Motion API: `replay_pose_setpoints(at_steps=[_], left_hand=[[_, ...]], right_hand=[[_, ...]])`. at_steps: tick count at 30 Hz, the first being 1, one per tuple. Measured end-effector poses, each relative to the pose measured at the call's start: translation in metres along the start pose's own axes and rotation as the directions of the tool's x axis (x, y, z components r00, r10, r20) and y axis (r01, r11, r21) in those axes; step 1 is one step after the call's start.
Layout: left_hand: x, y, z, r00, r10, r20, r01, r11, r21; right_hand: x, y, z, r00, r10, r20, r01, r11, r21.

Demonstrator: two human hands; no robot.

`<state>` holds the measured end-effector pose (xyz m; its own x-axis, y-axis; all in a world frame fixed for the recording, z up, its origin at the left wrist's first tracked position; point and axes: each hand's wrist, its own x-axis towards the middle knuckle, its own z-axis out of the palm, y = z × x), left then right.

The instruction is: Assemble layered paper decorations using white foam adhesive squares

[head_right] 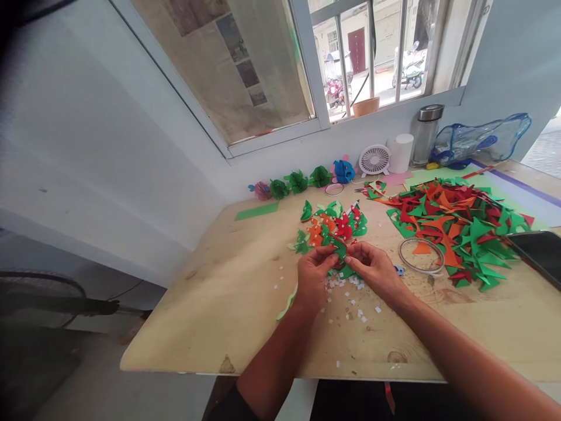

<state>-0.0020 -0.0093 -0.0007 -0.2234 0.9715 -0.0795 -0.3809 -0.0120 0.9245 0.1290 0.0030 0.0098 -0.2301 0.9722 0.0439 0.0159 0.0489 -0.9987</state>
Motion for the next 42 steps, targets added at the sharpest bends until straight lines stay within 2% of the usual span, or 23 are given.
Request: replay_pose_setpoints(at_steps=[15, 20, 23, 34, 42], left_hand=[[-0.007, 0.003, 0.002, 0.993, 0.012, 0.117, -0.017, 0.999, 0.045], [-0.003, -0.002, -0.004, 0.982, 0.18, 0.061, -0.186, 0.978, 0.091], [-0.001, -0.002, -0.007, 0.969, 0.242, 0.048, -0.246, 0.956, 0.158], [-0.003, 0.003, -0.006, 0.964, 0.259, 0.05, -0.263, 0.93, 0.255], [-0.004, 0.006, -0.006, 0.954, 0.294, 0.06, -0.297, 0.898, 0.323]], right_hand=[[0.0, -0.002, -0.001, 1.0, 0.005, 0.006, -0.005, 1.0, -0.003], [0.001, 0.0, -0.002, 0.999, 0.042, 0.005, -0.042, 0.999, 0.0], [0.001, 0.002, -0.001, 0.998, 0.057, 0.017, -0.057, 0.998, 0.008], [0.003, 0.01, -0.002, 0.995, 0.088, 0.042, -0.087, 0.996, -0.011], [0.002, 0.007, -0.003, 0.996, 0.062, 0.063, -0.054, 0.992, -0.116]])
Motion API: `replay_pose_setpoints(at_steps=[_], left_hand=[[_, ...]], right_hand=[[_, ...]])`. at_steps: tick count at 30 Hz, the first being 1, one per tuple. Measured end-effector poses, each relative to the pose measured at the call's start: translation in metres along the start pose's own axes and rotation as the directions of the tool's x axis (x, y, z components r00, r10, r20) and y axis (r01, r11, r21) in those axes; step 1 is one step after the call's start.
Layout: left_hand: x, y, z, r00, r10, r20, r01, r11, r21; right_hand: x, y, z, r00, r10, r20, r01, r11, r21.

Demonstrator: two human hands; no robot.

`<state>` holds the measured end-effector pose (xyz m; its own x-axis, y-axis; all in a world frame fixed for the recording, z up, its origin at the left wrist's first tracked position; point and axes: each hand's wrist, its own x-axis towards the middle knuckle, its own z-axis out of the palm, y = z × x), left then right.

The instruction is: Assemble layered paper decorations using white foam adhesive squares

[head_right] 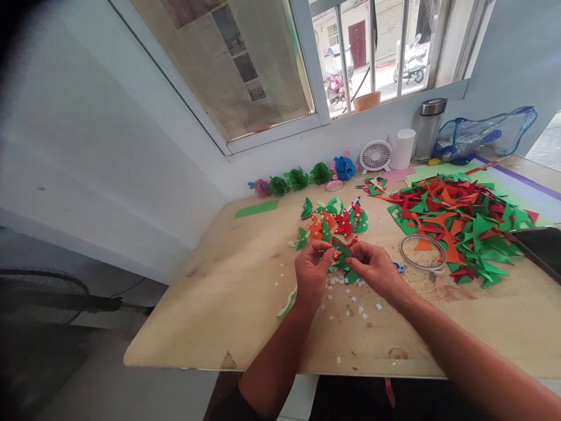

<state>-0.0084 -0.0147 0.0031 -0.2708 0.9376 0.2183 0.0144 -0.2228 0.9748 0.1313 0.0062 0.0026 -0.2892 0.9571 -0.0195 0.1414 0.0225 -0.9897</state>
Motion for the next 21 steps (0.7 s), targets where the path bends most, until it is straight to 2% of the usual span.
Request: replay_pose_setpoints(at_steps=[8, 15, 21], left_hand=[[0.004, 0.0021, 0.0007, 0.995, -0.099, -0.033, 0.095, 0.989, -0.111], [0.0062, 0.0013, 0.0024, 0.986, -0.16, -0.039, 0.148, 0.964, -0.22], [0.0079, -0.0009, 0.0016, 0.972, -0.235, 0.014, 0.225, 0.909, -0.352]], right_hand=[[-0.0004, 0.0045, 0.002, 0.999, -0.023, 0.041, 0.021, 0.999, 0.039], [-0.0023, 0.0045, 0.0022, 0.994, -0.097, 0.048, 0.099, 0.994, -0.037], [-0.0022, 0.0032, 0.002, 0.999, -0.039, 0.029, 0.039, 0.999, -0.008]])
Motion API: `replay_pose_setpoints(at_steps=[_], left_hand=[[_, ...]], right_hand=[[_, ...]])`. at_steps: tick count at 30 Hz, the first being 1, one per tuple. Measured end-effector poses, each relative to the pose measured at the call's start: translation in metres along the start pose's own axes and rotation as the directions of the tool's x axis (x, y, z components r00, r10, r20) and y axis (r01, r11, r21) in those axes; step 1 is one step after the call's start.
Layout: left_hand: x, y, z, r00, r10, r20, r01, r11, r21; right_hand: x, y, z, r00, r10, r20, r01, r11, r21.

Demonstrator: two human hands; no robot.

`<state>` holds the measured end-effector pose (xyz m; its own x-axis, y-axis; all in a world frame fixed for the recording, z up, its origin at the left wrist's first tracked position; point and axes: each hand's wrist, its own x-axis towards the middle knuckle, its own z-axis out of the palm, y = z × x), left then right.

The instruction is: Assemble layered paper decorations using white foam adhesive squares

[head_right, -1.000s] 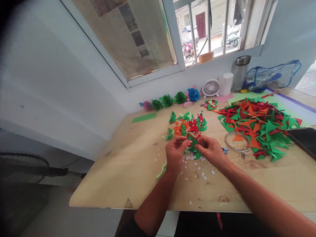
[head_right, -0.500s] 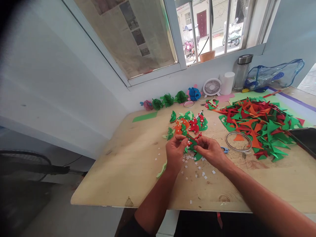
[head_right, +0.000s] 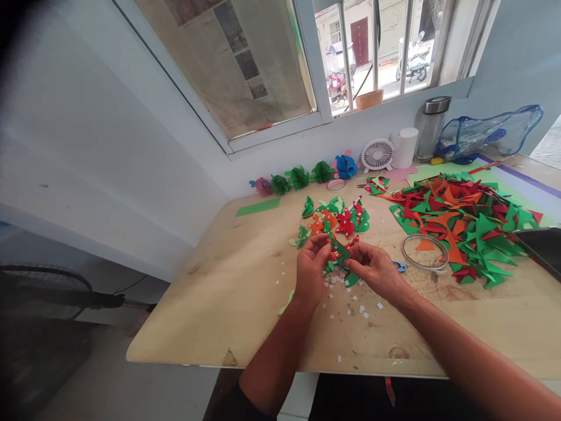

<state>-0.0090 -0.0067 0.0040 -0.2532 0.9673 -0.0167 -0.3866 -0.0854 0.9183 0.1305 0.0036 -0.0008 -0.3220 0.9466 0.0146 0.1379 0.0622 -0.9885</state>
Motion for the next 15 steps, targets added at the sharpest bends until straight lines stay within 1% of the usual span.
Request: replay_pose_setpoints(at_steps=[2, 4, 6, 7, 9, 12, 15], left_hand=[[-0.002, 0.004, 0.001, 0.998, -0.039, 0.041, 0.041, 0.997, -0.06], [-0.005, 0.007, 0.003, 0.992, -0.068, 0.108, 0.08, 0.991, -0.109], [-0.007, 0.009, 0.004, 0.983, -0.08, 0.163, 0.101, 0.987, -0.124], [-0.007, 0.009, 0.005, 0.982, -0.082, 0.172, 0.104, 0.987, -0.122], [-0.006, 0.006, 0.004, 0.986, -0.084, 0.146, 0.101, 0.989, -0.108], [-0.002, 0.0, 0.002, 0.994, -0.092, 0.058, 0.097, 0.992, -0.082], [0.001, -0.002, 0.001, 0.994, -0.106, 0.011, 0.106, 0.99, -0.093]], right_hand=[[0.0, -0.001, -0.001, 1.0, 0.004, -0.001, -0.004, 1.0, 0.008], [0.0, 0.0, -0.001, 1.0, 0.008, 0.002, -0.008, 1.0, 0.026], [0.001, 0.001, -0.001, 1.0, 0.012, 0.008, -0.012, 0.998, 0.056], [0.001, 0.003, 0.0, 1.0, 0.011, 0.011, -0.012, 0.998, 0.067], [0.001, 0.004, 0.0, 1.0, 0.002, 0.021, -0.004, 0.997, 0.071], [0.001, 0.004, 0.0, 0.999, -0.016, 0.049, 0.016, 1.0, 0.019], [0.001, 0.002, 0.0, 0.998, -0.021, 0.064, 0.022, 1.0, -0.02]])
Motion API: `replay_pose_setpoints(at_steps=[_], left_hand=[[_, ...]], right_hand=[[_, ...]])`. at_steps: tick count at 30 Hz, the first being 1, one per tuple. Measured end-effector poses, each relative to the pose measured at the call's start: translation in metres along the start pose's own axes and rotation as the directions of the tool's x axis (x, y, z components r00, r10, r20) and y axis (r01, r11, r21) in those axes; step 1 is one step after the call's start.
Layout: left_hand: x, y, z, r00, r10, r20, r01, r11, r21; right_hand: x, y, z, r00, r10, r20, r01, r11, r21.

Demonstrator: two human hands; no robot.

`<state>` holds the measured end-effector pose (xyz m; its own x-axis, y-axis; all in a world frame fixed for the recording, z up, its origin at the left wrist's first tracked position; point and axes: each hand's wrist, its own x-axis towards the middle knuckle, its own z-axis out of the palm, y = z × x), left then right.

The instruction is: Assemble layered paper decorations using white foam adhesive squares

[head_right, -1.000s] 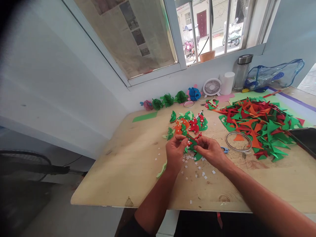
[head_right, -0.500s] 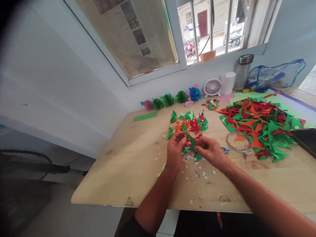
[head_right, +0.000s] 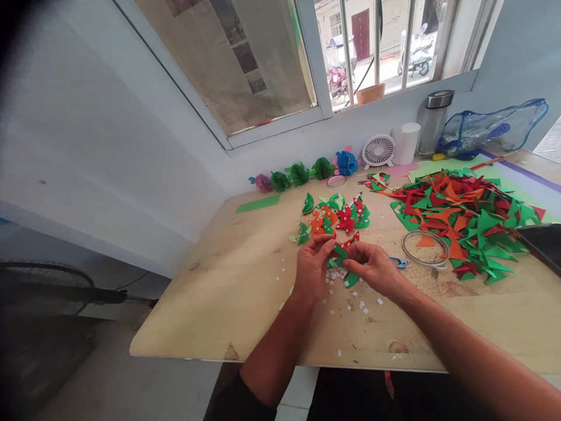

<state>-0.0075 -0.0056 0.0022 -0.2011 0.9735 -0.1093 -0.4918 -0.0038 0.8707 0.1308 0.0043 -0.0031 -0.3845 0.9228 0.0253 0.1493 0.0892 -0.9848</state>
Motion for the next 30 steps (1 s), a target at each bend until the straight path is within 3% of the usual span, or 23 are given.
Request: replay_pose_setpoints(at_steps=[8, 15, 20, 30], left_hand=[[-0.001, 0.004, 0.002, 0.998, -0.059, -0.018, 0.058, 0.996, -0.072], [0.0, 0.004, -0.001, 0.986, -0.121, 0.116, 0.133, 0.986, -0.101], [-0.001, 0.0, -0.001, 0.982, -0.145, 0.122, 0.135, 0.987, 0.087], [-0.001, -0.004, 0.001, 0.993, -0.084, 0.089, 0.065, 0.977, 0.202]], right_hand=[[0.0, -0.001, 0.0, 1.0, 0.014, 0.005, -0.014, 1.0, -0.019], [0.0, -0.009, -0.001, 0.994, 0.108, -0.005, -0.104, 0.967, 0.233], [0.0, -0.016, -0.003, 0.984, 0.119, -0.133, -0.078, 0.957, 0.278], [0.001, -0.01, -0.002, 0.983, 0.101, -0.151, -0.057, 0.961, 0.271]])
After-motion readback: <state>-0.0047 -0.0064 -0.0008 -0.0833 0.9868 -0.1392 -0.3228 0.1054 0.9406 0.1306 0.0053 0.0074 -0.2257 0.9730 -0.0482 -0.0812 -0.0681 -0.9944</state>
